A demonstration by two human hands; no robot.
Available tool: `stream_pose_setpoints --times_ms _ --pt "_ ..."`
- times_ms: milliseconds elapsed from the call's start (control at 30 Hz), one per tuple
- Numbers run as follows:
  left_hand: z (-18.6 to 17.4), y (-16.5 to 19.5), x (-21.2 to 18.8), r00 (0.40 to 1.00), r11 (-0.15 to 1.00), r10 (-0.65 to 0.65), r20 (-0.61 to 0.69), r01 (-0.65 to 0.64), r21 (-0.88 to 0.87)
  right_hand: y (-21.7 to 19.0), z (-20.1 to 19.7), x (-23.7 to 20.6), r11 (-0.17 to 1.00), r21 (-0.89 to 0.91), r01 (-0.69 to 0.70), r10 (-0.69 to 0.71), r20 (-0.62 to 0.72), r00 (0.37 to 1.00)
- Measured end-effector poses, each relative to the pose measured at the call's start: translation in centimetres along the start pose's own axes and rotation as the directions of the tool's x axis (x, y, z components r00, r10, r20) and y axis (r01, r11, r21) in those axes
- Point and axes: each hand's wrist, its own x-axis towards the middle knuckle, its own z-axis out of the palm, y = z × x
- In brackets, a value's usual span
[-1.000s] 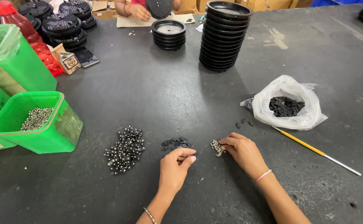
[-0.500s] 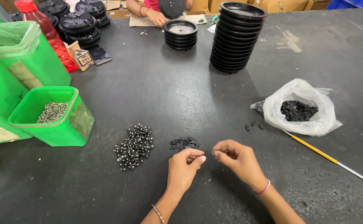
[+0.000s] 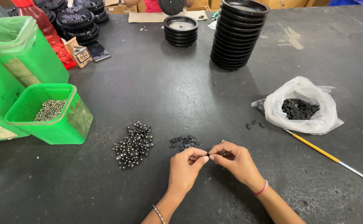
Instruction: The person sits at a workbench assembling small black plastic fastener components by hand. They pick a black plastic cap and a metal pin, press the parts together with both hands, and place the finished piece onto a growing pile, repeating the cycle; at the end they reach into a green bin for more parts.
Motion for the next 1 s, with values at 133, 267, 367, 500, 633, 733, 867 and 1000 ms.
stream_pose_setpoints --times_ms 133,267,367,500,633,733,867,1000 --pt "0.0 0.5 -0.3 0.992 0.992 0.125 0.002 -0.125 0.002 0.2 -0.2 0.1 0.994 0.083 -0.068 0.068 0.000 0.998" --pt "-0.1 0.9 -0.6 0.967 0.967 0.254 -0.001 -0.253 0.042 0.5 -0.7 0.1 0.997 0.053 -0.053 0.051 0.030 0.998" --pt "0.0 1.1 -0.7 0.954 0.953 0.299 0.000 -0.298 0.059 0.8 -0.7 0.0 0.999 0.043 -0.021 0.019 0.029 0.999" --pt "0.4 0.6 -0.7 0.960 0.959 0.281 -0.008 -0.280 0.044 0.7 -0.6 0.0 0.998 0.062 -0.016 0.016 0.004 1.000" --pt "1.2 -0.5 -0.4 0.994 0.940 0.110 0.006 -0.102 -0.326 0.1 -0.8 0.2 0.980 0.200 -0.026 0.024 0.012 1.000" --pt "1.0 -1.3 0.5 1.000 0.893 0.012 -0.003 -0.012 -0.450 -0.6 -1.1 0.2 0.998 -0.025 0.063 -0.065 -0.076 0.995" --pt "0.0 -1.6 1.3 0.999 0.795 -0.033 -0.032 0.007 -0.606 -1.6 -2.5 0.0 0.842 -0.533 0.082 -0.247 -0.246 0.937" --pt "-0.3 -1.1 1.1 0.999 0.837 -0.050 -0.004 0.040 -0.545 -1.6 -1.8 0.1 0.721 -0.668 0.185 -0.373 -0.149 0.916"
